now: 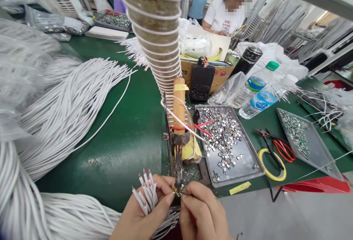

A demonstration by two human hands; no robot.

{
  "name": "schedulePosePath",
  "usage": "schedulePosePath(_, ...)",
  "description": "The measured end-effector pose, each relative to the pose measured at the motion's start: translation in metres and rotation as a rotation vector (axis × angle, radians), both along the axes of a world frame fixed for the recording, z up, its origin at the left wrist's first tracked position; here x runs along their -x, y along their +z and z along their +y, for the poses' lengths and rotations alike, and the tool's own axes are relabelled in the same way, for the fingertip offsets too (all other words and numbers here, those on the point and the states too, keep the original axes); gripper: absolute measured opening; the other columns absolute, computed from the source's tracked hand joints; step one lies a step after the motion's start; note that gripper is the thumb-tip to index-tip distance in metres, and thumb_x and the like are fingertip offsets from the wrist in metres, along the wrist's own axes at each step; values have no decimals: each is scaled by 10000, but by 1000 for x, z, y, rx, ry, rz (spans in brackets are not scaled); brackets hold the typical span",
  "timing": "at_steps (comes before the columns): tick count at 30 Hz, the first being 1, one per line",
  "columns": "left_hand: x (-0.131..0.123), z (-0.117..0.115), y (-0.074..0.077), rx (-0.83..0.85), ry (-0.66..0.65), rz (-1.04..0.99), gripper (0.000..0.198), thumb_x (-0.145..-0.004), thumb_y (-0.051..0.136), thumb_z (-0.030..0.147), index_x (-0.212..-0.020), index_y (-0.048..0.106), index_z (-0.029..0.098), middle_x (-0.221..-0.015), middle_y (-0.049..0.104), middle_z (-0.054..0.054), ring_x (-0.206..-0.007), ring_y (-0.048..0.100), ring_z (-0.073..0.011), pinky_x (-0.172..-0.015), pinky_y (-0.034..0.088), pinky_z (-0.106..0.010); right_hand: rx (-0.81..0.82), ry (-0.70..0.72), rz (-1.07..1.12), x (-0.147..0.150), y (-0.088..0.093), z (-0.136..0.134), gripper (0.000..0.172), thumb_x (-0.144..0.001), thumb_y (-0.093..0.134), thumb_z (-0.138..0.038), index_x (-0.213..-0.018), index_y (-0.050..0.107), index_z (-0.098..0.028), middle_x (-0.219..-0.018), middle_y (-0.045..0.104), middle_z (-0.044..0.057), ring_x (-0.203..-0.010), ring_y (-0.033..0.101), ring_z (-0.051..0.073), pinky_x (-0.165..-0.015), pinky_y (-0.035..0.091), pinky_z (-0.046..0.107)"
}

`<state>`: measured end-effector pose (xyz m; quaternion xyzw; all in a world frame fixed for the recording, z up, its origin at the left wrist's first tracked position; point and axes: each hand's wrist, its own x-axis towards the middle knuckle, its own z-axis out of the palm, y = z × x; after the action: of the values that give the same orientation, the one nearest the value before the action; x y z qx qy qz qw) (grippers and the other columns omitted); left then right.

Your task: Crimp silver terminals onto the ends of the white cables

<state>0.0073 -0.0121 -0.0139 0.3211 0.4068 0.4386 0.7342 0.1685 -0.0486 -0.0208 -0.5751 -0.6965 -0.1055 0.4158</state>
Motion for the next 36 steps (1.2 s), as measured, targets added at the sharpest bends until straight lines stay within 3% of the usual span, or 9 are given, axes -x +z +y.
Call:
schedulePosePath(4,-1,-2,-6,-2,-9,6,120,-893,739,139,-800,716,211,-909,749,-2,-857,661,-182,-805,506,-228,65,156,68,-9,2,-1,191,-885,653,-45,-949,655,-226,-898,741,31,-762,777,120,-724,643,190)
schedulePosePath(9,-3,-3,-11,43,-12,34,84,-895,742,164,-822,721,199,-952,766,-20,-890,681,-203,-842,513,-252,113,142,185,-12,-1,-4,233,-908,599,-13,-1025,634,-211,-988,737,53,-874,777,128,-780,645,202)
schedulePosePath(18,1,2,-5,84,-55,40,133,-918,773,284,-832,702,211,-929,737,-6,-894,660,-214,-865,508,-274,39,116,-36,-11,-2,1,141,-923,675,-96,-1005,673,-211,-973,785,82,-846,815,149,-736,663,198)
schedulePosePath(23,0,2,-6,78,-59,-26,173,-899,805,316,-816,698,207,-928,743,-22,-902,663,-223,-883,503,-293,61,134,13,-13,-1,0,157,-917,679,-92,-997,672,-227,-989,784,74,-848,808,158,-715,662,215)
schedulePosePath(26,-1,-1,-7,70,-75,-39,141,-885,806,273,-822,703,202,-930,751,-31,-884,660,-221,-859,510,-291,85,178,102,-13,2,0,184,-915,652,-56,-984,666,-226,-981,747,62,-842,765,157,-722,642,246)
schedulePosePath(31,-1,-4,-8,44,-66,-26,122,-871,785,175,-807,688,212,-865,727,2,-778,610,-166,-749,484,-226,91,160,281,-15,10,-2,120,-935,675,-106,-949,671,-225,-860,585,11,-756,577,150,-705,535,293)
schedulePosePath(36,-5,-9,-13,-62,-152,69,112,-874,737,210,-792,660,211,-843,683,-9,-743,568,-169,-694,453,-237,236,222,308,-21,17,-2,64,-974,703,-186,-1000,706,-245,-821,575,-3,-739,586,153,-710,550,272)
